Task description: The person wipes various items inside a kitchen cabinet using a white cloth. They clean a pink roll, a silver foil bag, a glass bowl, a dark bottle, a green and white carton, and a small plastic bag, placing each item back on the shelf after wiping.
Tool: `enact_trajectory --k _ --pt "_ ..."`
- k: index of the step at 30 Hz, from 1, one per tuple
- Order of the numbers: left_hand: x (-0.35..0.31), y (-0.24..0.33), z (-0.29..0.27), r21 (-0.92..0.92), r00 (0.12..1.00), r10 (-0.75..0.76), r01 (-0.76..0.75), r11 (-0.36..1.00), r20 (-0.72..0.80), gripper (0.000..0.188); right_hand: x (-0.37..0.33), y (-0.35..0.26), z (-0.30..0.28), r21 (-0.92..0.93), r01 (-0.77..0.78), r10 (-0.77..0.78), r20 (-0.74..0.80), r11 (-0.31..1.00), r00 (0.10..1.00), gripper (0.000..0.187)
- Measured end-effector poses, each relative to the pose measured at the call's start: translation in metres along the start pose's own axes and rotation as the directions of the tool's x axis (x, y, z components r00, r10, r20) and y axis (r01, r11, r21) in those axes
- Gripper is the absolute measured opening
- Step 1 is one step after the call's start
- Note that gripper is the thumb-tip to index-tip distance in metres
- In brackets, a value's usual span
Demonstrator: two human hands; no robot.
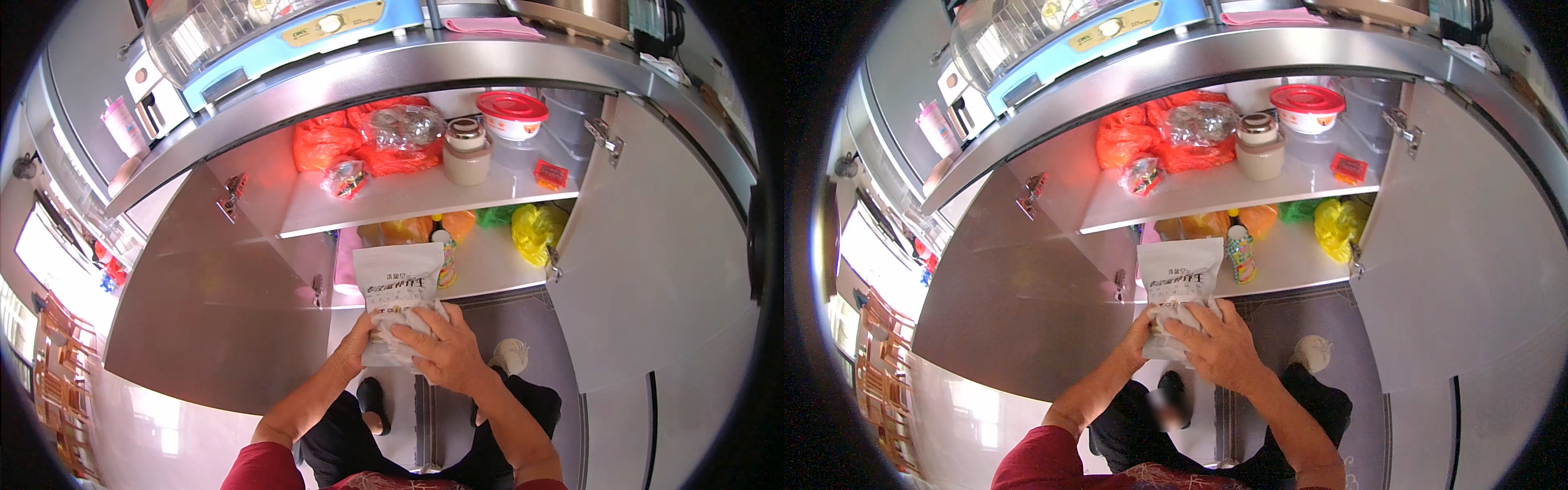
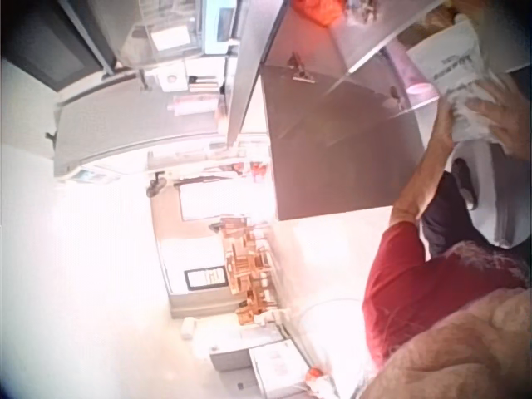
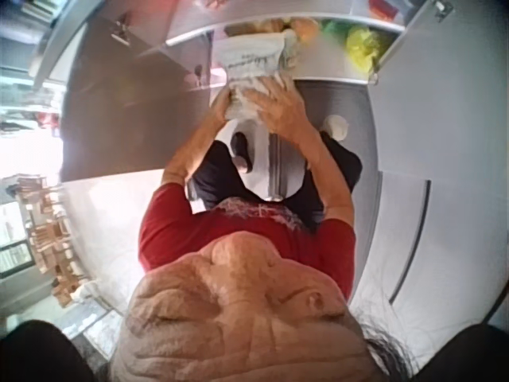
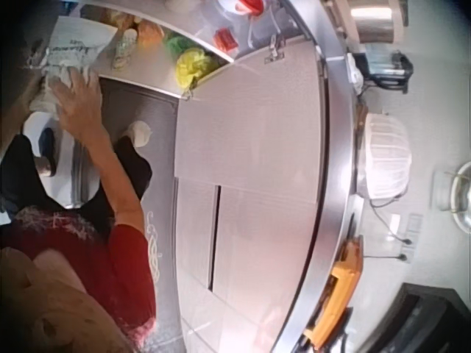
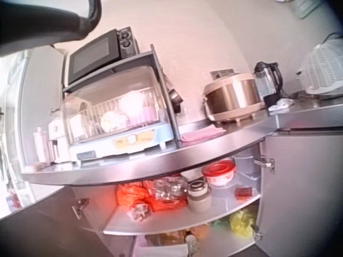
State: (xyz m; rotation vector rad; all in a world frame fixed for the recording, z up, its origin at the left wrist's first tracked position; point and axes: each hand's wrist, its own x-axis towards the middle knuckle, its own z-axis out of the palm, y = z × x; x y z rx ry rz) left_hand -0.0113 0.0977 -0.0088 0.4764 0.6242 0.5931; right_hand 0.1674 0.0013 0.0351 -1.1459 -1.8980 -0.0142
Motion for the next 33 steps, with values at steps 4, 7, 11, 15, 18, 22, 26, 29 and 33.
enact_trajectory --k 4,7,11,15,18,22,26,29,33 --pt "-0.009 -0.013 0.010 0.272 0.990 -0.006 -0.032 0.962 0.139 0.057 -0.014 0.027 -0.009 0.049 -0.076 0.080 -0.101 0.996 0.992 0.052" --pt "-0.011 -0.027 0.014 0.250 0.991 -0.023 -0.010 0.968 0.128 0.056 -0.012 0.033 -0.014 0.031 -0.154 0.157 -0.158 0.988 0.975 0.052" --pt "-0.006 -0.030 -0.001 0.367 0.996 0.004 -0.036 0.930 0.089 0.065 -0.010 0.049 -0.008 -0.302 -0.275 0.189 -0.283 0.913 0.940 0.050" --pt "-0.009 -0.026 0.008 0.470 0.993 0.031 -0.083 0.879 0.118 0.056 -0.013 0.063 -0.020 -0.092 -0.375 0.323 -0.349 0.922 0.880 0.049" --pt "-0.011 -0.026 0.016 0.479 0.990 0.061 -0.114 0.870 0.124 0.054 -0.013 0.032 -0.021 -0.077 -0.111 0.106 -0.060 0.991 0.993 0.050" --pt "-0.012 -0.024 0.005 0.540 0.999 0.002 -0.025 0.841 0.042 0.062 -0.009 -0.004 0.010 -0.114 0.020 0.008 0.245 0.993 0.969 0.047" --pt "-0.017 -0.023 0.005 0.629 0.997 -0.025 -0.026 0.777 0.071 0.071 0.000 0.017 0.019 -0.135 -0.100 0.129 0.220 0.986 0.967 0.046" --pt "-0.018 -0.028 0.001 0.610 0.995 -0.001 -0.061 0.790 0.101 0.071 0.006 0.031 0.021 -0.212 -0.216 0.254 0.176 0.953 0.951 0.045" --pt "-0.017 -0.032 -0.001 0.577 0.996 -0.003 -0.050 0.815 0.090 0.064 0.008 0.049 0.027 -0.332 -0.417 0.457 0.051 0.846 0.888 0.044"
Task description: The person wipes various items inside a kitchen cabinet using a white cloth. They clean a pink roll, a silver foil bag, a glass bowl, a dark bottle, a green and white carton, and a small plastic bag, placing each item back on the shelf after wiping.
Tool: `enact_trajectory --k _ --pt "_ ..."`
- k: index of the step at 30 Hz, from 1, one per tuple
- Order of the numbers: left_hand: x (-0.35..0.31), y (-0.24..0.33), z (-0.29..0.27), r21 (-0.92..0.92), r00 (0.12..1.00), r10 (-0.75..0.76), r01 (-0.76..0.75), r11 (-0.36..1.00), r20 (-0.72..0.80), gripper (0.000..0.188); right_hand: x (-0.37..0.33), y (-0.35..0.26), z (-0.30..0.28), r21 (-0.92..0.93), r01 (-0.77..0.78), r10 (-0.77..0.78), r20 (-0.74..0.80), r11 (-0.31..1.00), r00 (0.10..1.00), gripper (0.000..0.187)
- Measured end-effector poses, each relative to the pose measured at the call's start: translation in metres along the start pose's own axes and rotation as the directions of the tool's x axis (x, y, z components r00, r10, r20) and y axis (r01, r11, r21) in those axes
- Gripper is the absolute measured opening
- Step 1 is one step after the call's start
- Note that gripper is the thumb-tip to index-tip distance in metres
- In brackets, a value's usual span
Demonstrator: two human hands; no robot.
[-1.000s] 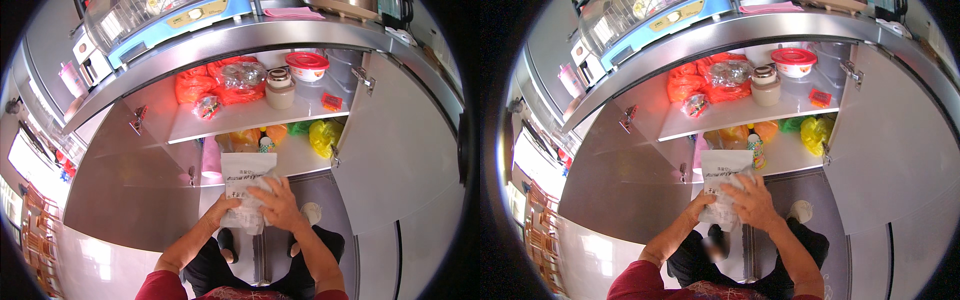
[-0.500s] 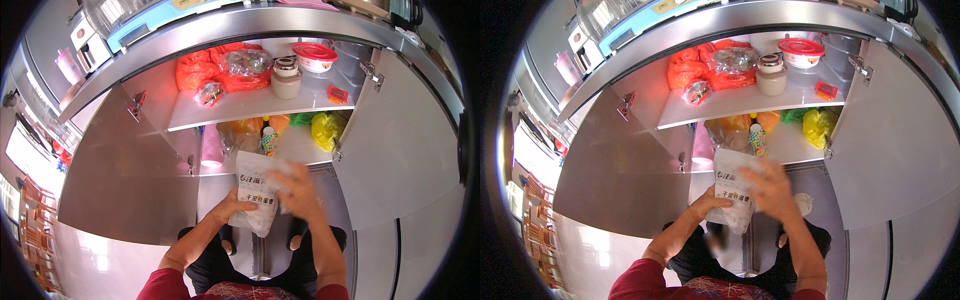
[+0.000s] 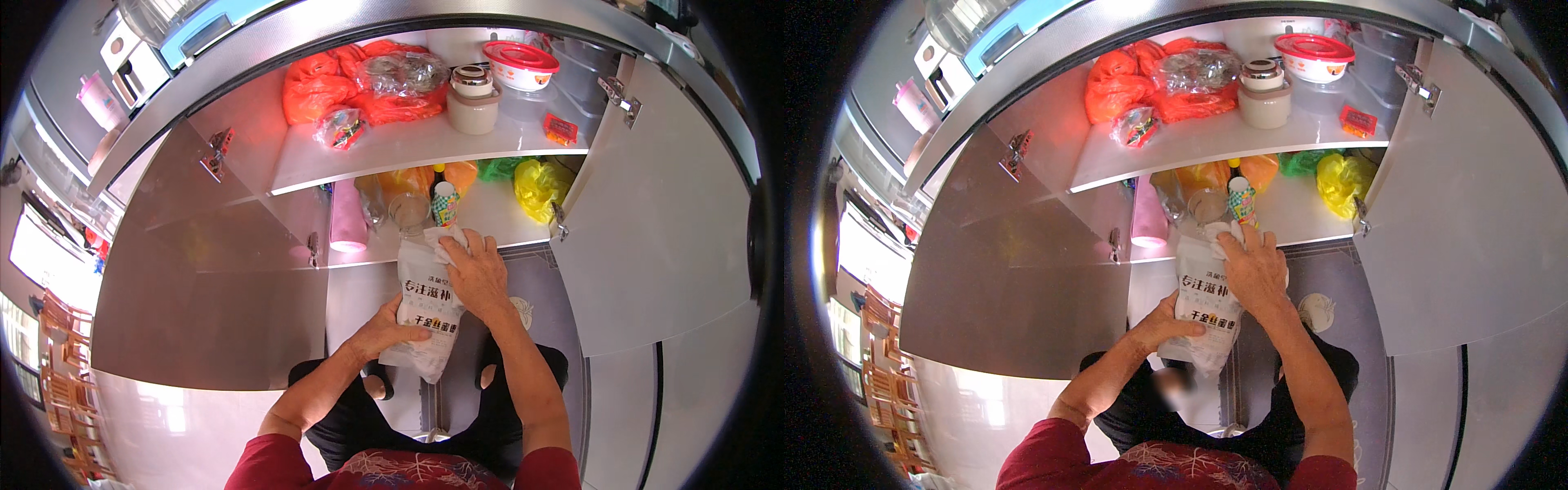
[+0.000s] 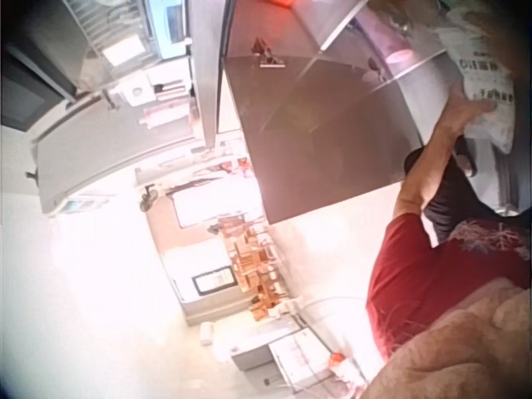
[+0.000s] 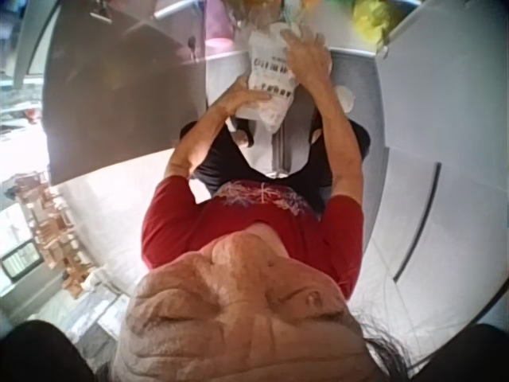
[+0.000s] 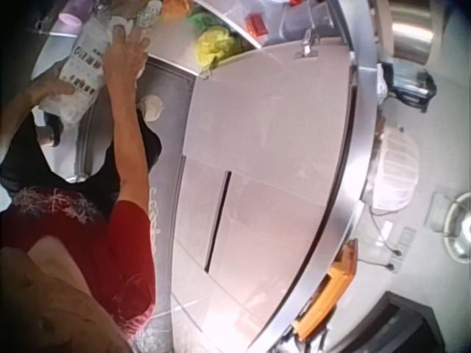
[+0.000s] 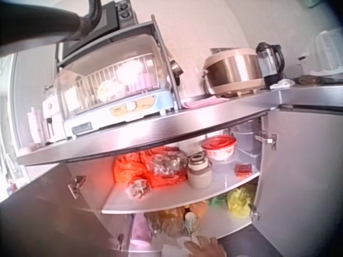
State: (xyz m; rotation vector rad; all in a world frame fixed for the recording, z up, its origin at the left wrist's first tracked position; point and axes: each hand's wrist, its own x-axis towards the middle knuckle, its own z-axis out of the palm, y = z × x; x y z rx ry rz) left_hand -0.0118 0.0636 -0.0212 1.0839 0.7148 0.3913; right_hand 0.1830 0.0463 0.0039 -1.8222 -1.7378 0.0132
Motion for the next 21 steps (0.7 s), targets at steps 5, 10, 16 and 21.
enact_trajectory --k 5,10,16,21 --pt "0.010 -0.007 0.002 -0.337 0.984 -0.120 0.069 0.939 -0.134 0.055 -0.012 -0.014 0.012 -0.046 0.302 -0.305 -0.111 0.952 0.946 0.035" --pt "0.011 0.007 0.012 -0.486 0.943 -0.148 -0.017 0.874 -0.298 0.059 -0.028 -0.039 0.018 -0.044 0.429 -0.432 -0.092 0.902 0.897 0.031" --pt "0.014 0.002 -0.001 -0.633 0.972 0.018 -0.166 0.756 -0.234 0.057 -0.047 -0.059 0.007 -0.135 0.556 -0.555 0.054 0.820 0.830 0.029" --pt "0.013 0.006 -0.006 -0.668 0.953 0.052 -0.248 0.702 -0.299 0.059 -0.059 -0.066 -0.007 -0.055 0.602 -0.564 0.293 0.796 0.772 0.022"
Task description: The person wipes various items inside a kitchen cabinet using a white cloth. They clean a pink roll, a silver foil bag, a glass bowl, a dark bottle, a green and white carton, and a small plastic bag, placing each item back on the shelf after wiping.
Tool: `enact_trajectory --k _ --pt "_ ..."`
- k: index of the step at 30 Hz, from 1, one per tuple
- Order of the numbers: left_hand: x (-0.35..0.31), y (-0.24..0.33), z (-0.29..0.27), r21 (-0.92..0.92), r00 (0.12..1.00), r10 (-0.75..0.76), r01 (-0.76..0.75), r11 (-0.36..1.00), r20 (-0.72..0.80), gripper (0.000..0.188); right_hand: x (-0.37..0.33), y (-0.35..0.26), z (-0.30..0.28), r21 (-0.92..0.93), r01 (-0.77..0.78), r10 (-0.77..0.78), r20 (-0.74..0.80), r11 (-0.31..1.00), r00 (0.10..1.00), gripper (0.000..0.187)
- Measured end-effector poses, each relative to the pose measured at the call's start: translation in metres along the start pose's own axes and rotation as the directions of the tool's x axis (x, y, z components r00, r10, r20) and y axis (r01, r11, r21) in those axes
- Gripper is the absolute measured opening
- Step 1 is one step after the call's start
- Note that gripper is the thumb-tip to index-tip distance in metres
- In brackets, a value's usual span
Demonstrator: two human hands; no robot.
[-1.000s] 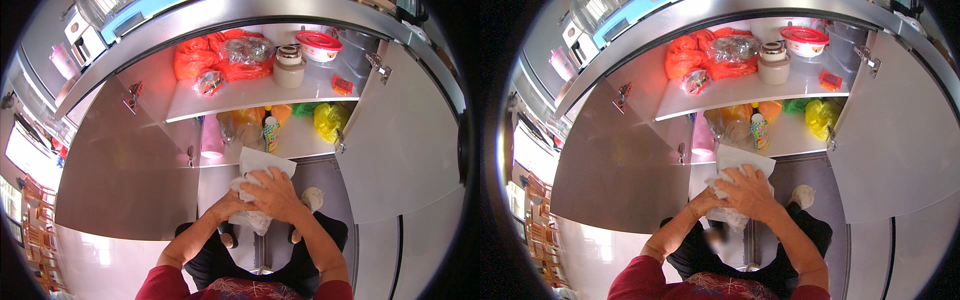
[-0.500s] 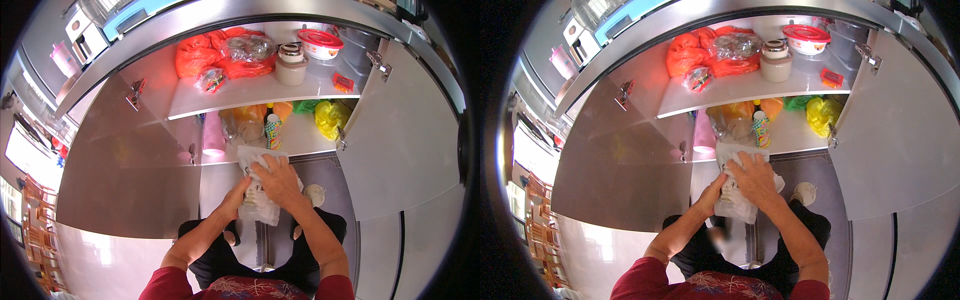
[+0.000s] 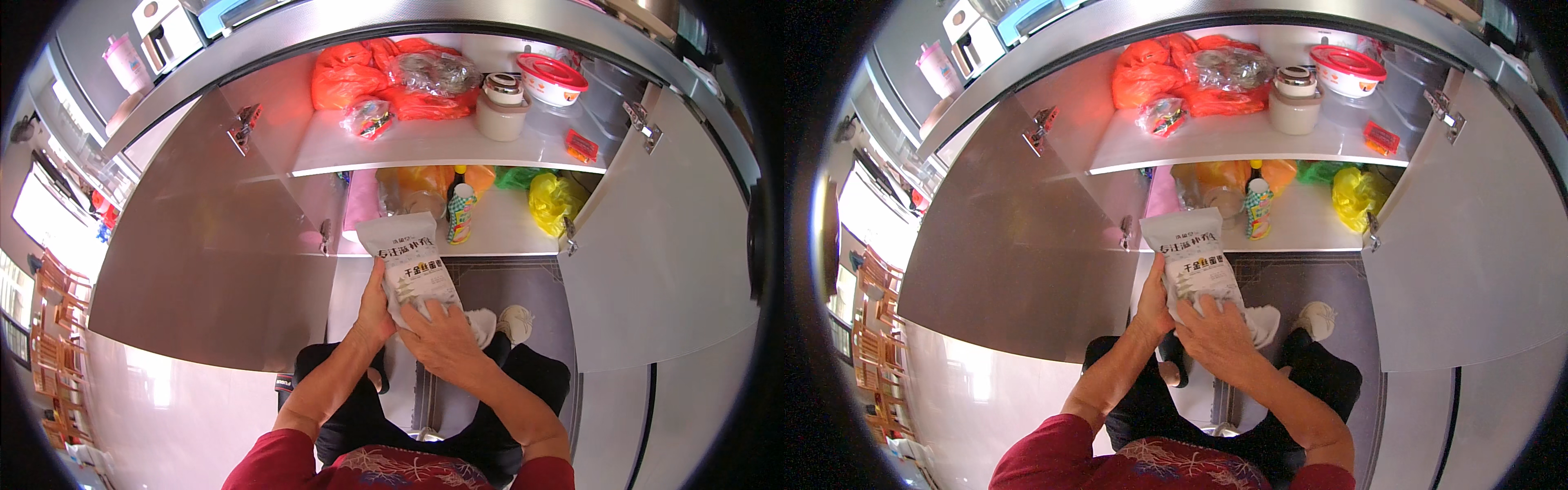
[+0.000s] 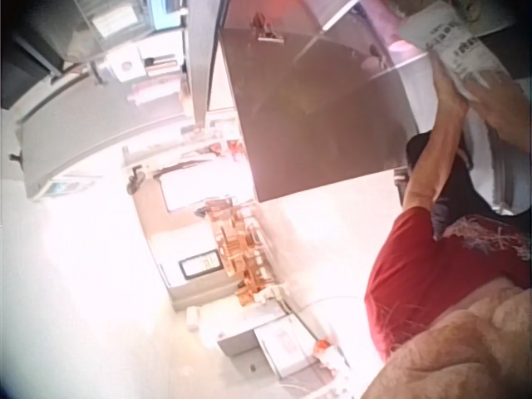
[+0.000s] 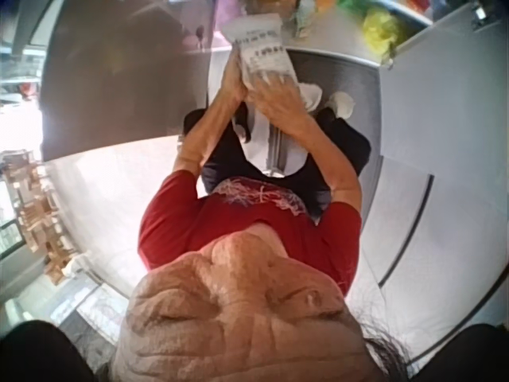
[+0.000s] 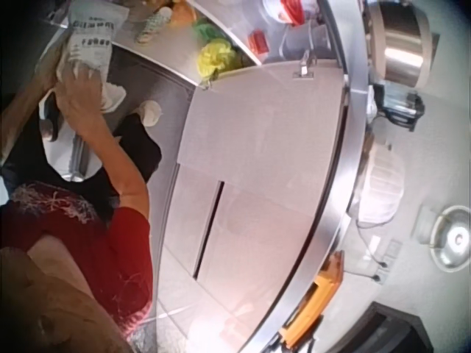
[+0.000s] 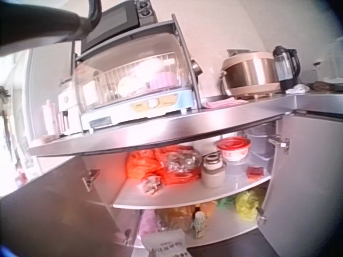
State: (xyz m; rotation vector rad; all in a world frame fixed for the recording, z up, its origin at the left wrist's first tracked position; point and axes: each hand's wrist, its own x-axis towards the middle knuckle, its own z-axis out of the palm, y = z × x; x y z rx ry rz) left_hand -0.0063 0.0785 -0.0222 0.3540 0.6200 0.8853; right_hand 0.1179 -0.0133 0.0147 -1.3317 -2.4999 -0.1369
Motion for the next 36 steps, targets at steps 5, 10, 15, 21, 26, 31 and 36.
enact_trajectory --k 5,10,15,21,26,31,36 --pt "-0.007 0.005 0.005 -0.019 0.999 -0.022 0.022 1.000 0.027 0.064 -0.011 0.024 -0.014 0.429 0.041 0.030 -0.158 0.903 0.987 0.030" --pt "-0.009 -0.014 0.010 0.031 0.991 -0.114 0.112 0.993 0.065 0.063 0.020 0.027 0.001 0.077 -0.210 0.220 -0.483 0.975 0.847 0.032" --pt "-0.007 -0.020 0.003 -0.009 0.992 -0.106 0.107 0.994 0.073 0.060 0.022 0.007 0.012 -0.061 -0.181 0.161 -0.251 0.982 0.955 0.022" --pt "0.003 -0.015 -0.012 -0.071 0.998 -0.070 0.070 0.995 -0.001 0.062 0.004 -0.012 -0.002 -0.023 -0.118 0.114 -0.123 0.993 0.986 0.015" --pt "-0.004 -0.004 0.011 -0.051 0.997 0.077 -0.077 0.996 -0.003 0.057 -0.017 0.005 -0.026 0.396 -0.084 -0.039 0.292 0.915 0.956 0.021" --pt "0.000 -0.010 -0.010 0.424 0.995 0.103 -0.088 0.901 -0.013 0.042 -0.014 0.033 -0.044 0.641 0.067 0.113 -0.236 0.765 0.965 0.037" --pt "-0.002 -0.023 -0.004 0.184 0.992 0.115 -0.104 0.977 -0.050 0.040 0.012 0.025 0.003 0.063 -0.219 0.223 -0.464 0.974 0.857 0.035"
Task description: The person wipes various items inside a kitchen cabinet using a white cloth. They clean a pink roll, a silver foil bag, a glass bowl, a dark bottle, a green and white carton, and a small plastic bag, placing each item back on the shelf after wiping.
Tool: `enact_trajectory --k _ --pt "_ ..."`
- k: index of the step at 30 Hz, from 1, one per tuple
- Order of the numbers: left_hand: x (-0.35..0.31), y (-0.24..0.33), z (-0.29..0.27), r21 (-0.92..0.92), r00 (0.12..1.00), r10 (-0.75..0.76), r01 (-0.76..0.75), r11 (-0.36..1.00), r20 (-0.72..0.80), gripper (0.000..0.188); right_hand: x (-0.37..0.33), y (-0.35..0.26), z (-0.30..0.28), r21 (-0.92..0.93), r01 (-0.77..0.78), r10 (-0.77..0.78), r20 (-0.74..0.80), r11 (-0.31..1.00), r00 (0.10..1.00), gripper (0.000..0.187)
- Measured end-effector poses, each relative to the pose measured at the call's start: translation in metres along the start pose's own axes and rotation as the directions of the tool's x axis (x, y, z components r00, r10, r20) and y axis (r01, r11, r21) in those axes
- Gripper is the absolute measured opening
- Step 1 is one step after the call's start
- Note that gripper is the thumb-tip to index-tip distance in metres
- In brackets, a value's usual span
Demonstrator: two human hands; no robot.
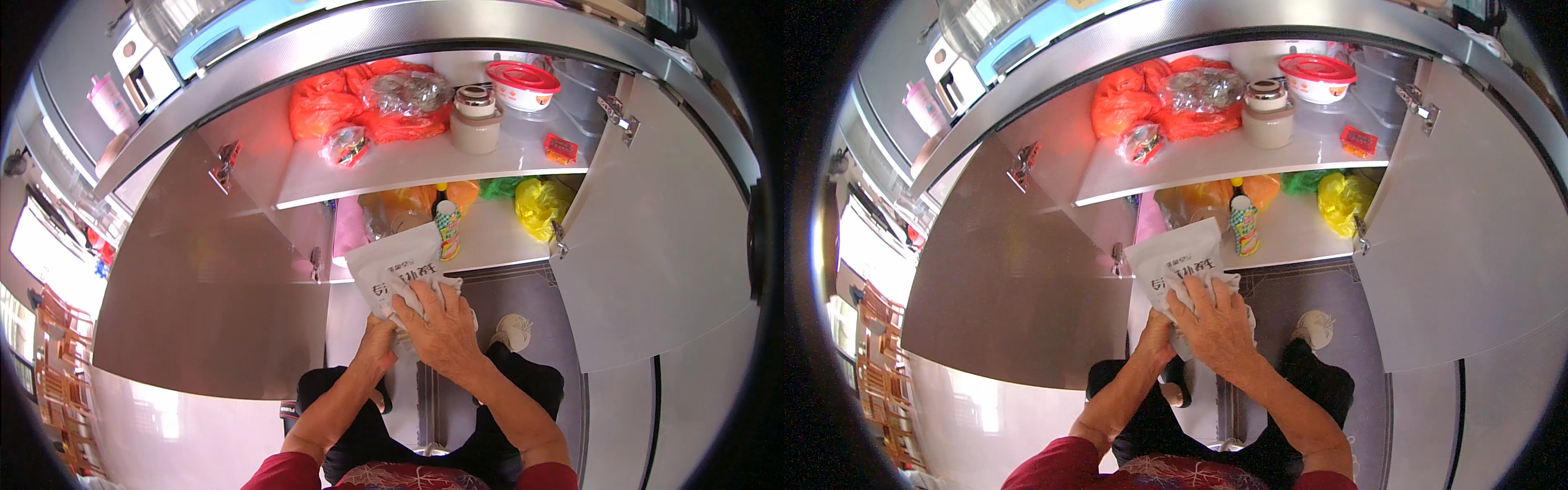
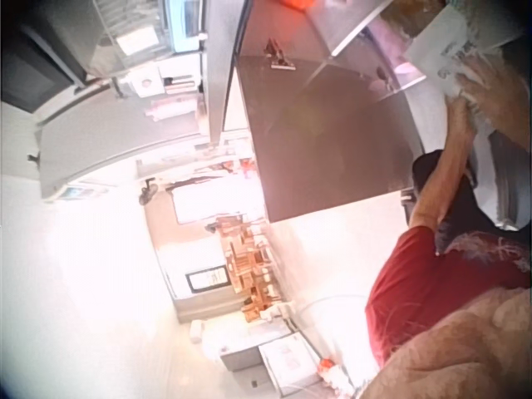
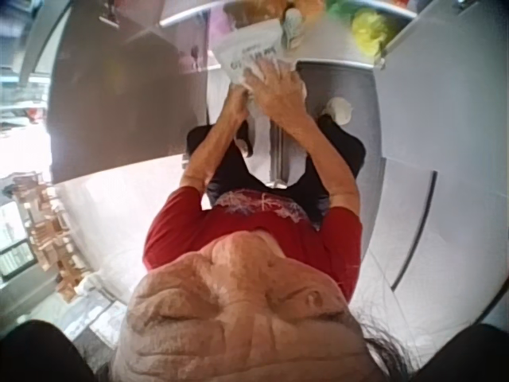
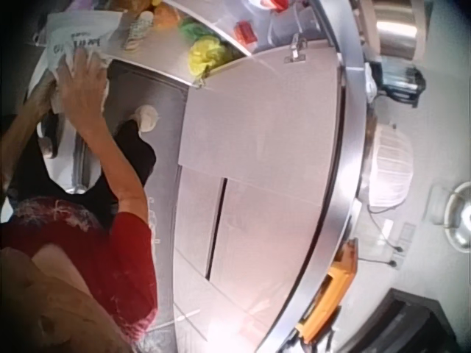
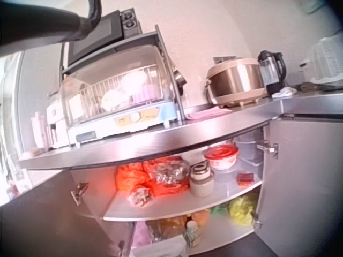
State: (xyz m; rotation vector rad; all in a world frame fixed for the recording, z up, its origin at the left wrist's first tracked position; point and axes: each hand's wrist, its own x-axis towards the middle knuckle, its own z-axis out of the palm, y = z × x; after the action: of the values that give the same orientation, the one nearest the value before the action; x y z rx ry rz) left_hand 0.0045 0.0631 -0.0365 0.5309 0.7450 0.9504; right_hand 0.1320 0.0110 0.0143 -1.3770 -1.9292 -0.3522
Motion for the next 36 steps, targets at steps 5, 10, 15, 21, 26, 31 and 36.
enact_trajectory --k 5,10,15,21,26,31,36 --pt "-0.006 0.011 0.000 0.010 0.994 0.018 -0.019 1.000 0.104 0.041 -0.008 0.034 0.010 0.415 -0.421 0.430 0.077 0.806 0.900 0.034" --pt "-0.013 0.018 -0.014 -0.056 0.985 0.010 -0.001 0.998 0.170 0.043 -0.023 0.065 -0.005 0.232 -0.537 0.379 0.491 0.811 0.784 0.037" --pt "-0.019 0.027 -0.019 -0.060 0.971 -0.014 0.030 0.998 0.240 0.047 -0.004 0.062 -0.028 0.817 -0.526 0.507 0.565 -0.234 0.651 0.032" --pt "-0.020 0.020 -0.013 0.018 0.976 -0.013 0.010 1.000 0.216 0.048 0.001 0.033 -0.010 0.769 -0.579 0.384 0.638 -0.271 0.667 0.036" --pt "-0.023 0.037 -0.005 0.226 0.978 -0.050 0.004 0.974 0.201 0.047 -0.011 0.029 0.003 0.768 -0.516 0.433 0.641 -0.380 0.634 0.028" --pt "-0.006 0.023 -0.009 0.509 0.941 0.315 -0.333 0.794 0.124 0.054 -0.010 0.030 0.009 0.883 -0.386 0.590 0.467 -0.269 0.658 0.022" --pt "-0.014 0.016 0.001 0.628 0.889 0.450 -0.398 0.669 0.083 0.053 -0.005 0.021 0.012 0.905 -0.419 0.646 0.281 0.066 0.710 0.030"
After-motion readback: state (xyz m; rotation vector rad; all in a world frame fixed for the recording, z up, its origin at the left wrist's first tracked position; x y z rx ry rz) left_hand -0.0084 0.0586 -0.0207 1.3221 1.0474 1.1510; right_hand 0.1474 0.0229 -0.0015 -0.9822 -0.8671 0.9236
